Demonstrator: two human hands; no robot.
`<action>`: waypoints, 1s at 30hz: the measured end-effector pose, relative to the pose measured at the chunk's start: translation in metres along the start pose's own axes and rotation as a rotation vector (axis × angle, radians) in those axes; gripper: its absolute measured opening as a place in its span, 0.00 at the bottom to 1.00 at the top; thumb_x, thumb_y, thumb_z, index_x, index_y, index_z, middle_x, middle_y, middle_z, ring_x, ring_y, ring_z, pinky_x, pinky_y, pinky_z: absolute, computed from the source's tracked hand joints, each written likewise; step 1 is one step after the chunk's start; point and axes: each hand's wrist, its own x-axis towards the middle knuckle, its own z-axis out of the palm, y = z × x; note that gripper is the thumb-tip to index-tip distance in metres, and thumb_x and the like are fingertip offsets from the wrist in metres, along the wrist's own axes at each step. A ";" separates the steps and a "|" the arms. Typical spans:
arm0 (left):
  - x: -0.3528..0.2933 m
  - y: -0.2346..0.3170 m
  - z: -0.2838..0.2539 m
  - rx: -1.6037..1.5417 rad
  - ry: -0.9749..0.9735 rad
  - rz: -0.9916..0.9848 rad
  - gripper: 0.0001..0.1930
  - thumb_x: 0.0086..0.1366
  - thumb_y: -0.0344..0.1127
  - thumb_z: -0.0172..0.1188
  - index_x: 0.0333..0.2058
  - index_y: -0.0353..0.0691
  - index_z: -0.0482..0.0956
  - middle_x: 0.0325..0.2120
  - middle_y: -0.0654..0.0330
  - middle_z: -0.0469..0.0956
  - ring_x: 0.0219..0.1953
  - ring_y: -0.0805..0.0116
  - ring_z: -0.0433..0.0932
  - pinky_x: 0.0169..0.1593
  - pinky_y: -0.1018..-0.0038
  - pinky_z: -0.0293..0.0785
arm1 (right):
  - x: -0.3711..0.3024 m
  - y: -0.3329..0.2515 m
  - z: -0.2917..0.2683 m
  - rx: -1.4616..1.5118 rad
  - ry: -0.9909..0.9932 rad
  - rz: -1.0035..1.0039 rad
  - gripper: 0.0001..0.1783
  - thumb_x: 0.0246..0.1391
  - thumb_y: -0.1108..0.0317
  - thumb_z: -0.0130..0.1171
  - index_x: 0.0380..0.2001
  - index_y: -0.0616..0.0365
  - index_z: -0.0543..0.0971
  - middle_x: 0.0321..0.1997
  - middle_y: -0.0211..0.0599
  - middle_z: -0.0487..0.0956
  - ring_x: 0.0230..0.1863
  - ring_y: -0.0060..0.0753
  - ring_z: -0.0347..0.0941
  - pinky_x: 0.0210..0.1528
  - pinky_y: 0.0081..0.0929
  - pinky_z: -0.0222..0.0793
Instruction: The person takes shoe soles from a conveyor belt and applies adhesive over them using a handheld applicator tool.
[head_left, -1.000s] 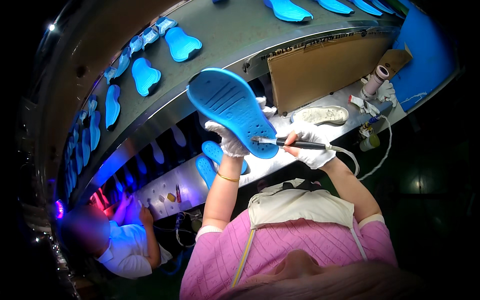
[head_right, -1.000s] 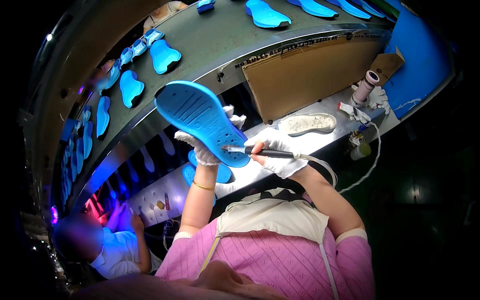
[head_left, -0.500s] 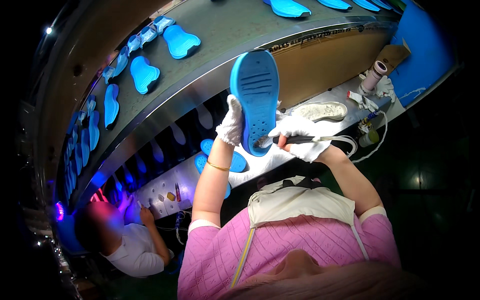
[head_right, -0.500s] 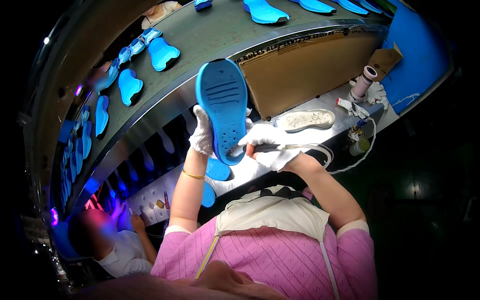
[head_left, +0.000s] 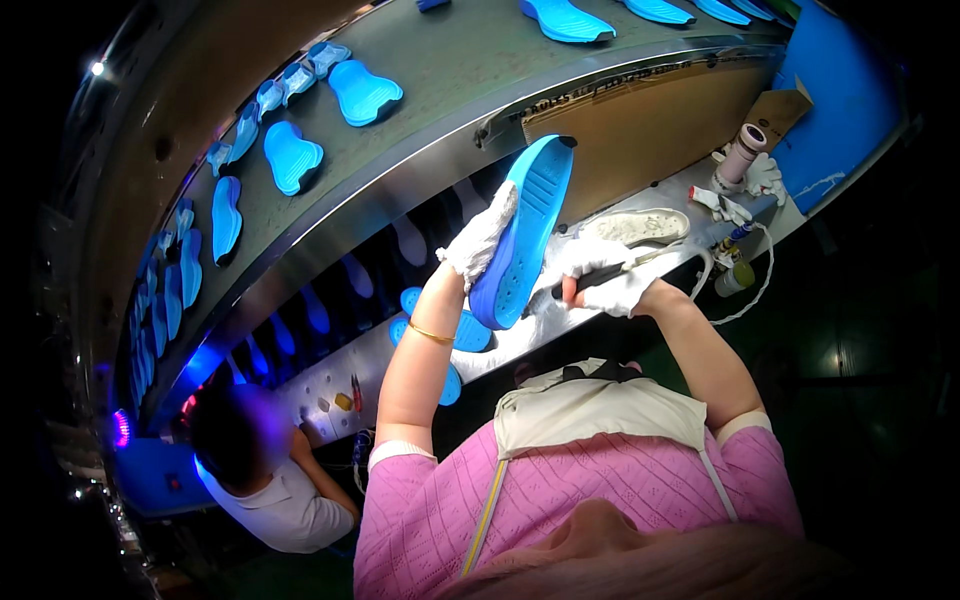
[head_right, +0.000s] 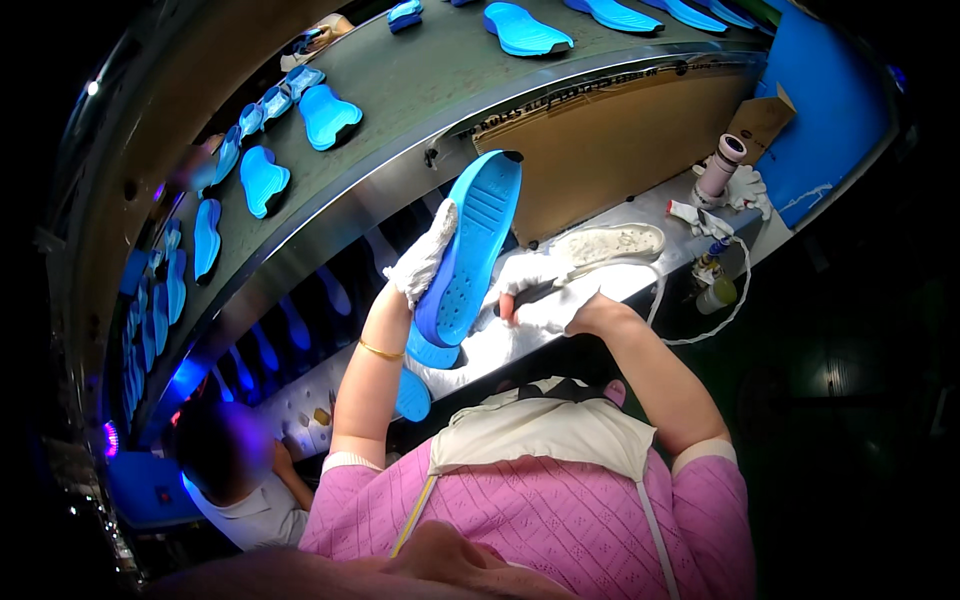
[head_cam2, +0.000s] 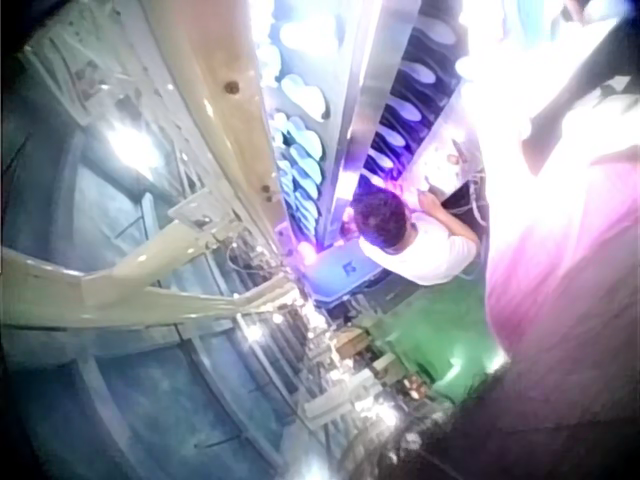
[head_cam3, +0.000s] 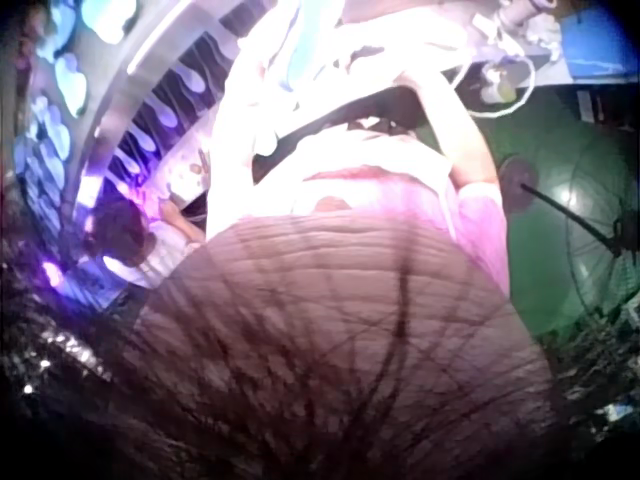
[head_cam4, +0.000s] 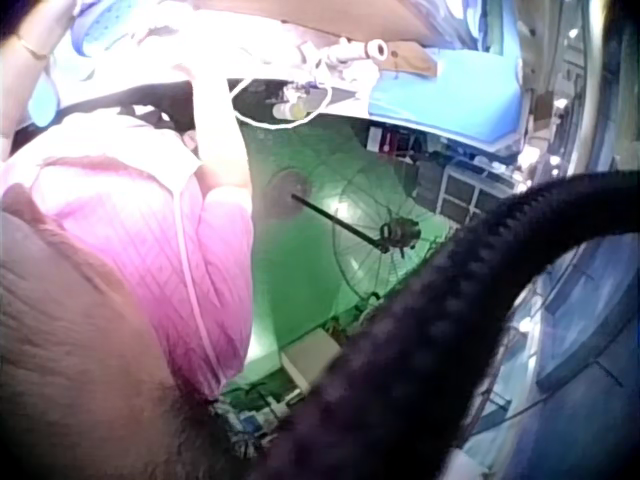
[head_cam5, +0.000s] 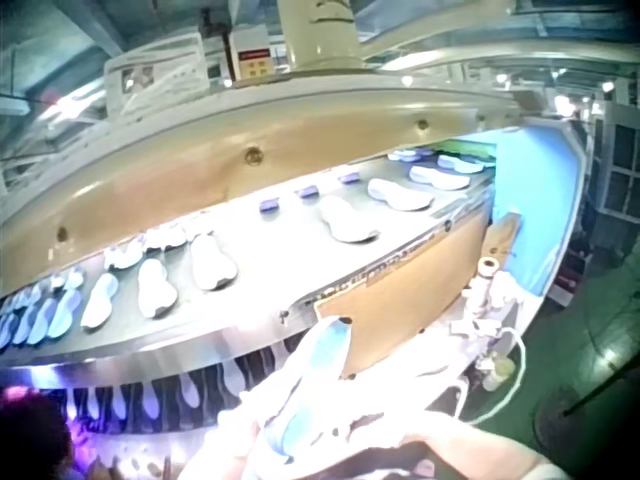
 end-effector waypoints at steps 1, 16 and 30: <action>0.000 0.000 0.000 0.014 -0.011 0.010 0.42 0.61 0.71 0.48 0.60 0.41 0.68 0.46 0.51 0.77 0.40 0.62 0.80 0.41 0.70 0.80 | 0.001 0.000 -0.001 0.071 0.045 -0.023 0.07 0.44 0.82 0.60 0.25 0.57 0.79 0.31 0.33 0.77 0.36 0.28 0.75 0.42 0.25 0.72; -0.032 -0.018 -0.017 -0.919 -0.302 0.200 0.46 0.62 0.74 0.40 0.63 0.35 0.61 0.60 0.48 0.66 0.60 0.51 0.67 0.64 0.53 0.63 | -0.021 0.002 -0.014 0.417 0.410 -0.016 0.09 0.50 0.78 0.66 0.33 0.59 0.76 0.34 0.36 0.82 0.33 0.21 0.78 0.37 0.18 0.74; -0.020 -0.083 0.066 -1.177 -0.503 0.084 0.39 0.64 0.64 0.51 0.62 0.40 0.61 0.55 0.49 0.71 0.54 0.53 0.73 0.60 0.56 0.70 | -0.009 0.026 0.009 0.074 0.733 -0.248 0.10 0.50 0.83 0.62 0.34 0.59 0.74 0.31 0.34 0.80 0.30 0.19 0.77 0.33 0.17 0.74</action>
